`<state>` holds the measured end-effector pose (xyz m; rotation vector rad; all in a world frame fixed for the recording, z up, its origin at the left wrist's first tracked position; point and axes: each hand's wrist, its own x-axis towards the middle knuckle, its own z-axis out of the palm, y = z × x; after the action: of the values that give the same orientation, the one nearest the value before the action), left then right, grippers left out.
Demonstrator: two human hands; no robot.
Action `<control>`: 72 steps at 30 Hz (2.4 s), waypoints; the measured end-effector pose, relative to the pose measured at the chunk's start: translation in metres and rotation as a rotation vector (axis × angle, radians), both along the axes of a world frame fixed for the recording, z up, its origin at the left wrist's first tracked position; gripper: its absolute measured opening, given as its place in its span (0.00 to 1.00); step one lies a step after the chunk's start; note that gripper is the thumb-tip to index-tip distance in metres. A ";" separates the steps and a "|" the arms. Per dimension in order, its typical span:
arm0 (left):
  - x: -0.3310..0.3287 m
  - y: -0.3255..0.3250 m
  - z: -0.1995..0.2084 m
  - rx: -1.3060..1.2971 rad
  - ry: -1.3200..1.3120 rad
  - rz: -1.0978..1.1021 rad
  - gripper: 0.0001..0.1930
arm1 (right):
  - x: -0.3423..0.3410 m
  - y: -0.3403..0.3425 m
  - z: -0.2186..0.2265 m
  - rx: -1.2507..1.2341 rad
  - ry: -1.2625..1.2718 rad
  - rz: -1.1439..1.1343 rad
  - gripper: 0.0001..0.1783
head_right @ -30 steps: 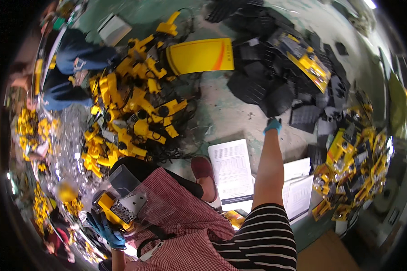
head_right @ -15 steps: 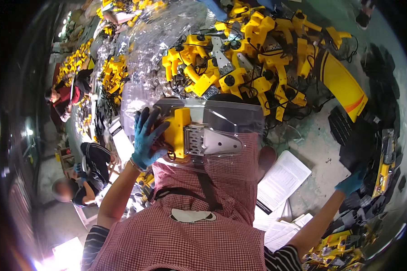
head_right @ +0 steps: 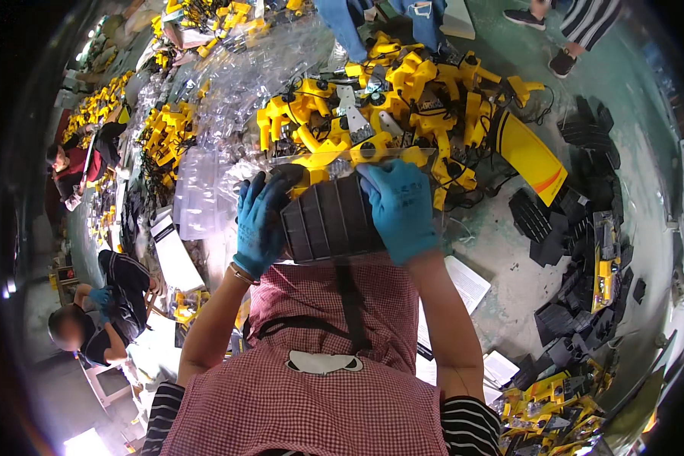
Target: Assembling yellow plastic hardware components and placing them into bags on a factory floor.
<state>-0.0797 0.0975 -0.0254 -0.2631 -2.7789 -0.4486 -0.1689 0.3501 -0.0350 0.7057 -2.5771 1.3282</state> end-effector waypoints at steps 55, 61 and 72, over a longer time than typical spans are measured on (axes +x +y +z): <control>-0.049 0.028 0.049 -0.273 -0.354 -0.471 0.28 | 0.048 0.153 0.050 0.227 -0.222 0.263 0.15; -0.053 0.030 0.049 -0.442 -0.320 -0.544 0.16 | 0.051 0.118 0.037 0.699 -0.716 0.292 0.27; -0.092 0.024 0.057 -0.531 -0.229 -0.868 0.15 | 0.045 0.102 0.004 0.794 -1.026 0.456 0.51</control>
<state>-0.1715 0.1215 0.0317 -1.6487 -2.8092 0.1160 -0.1244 0.4517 -0.0305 0.9109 -4.0784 0.7787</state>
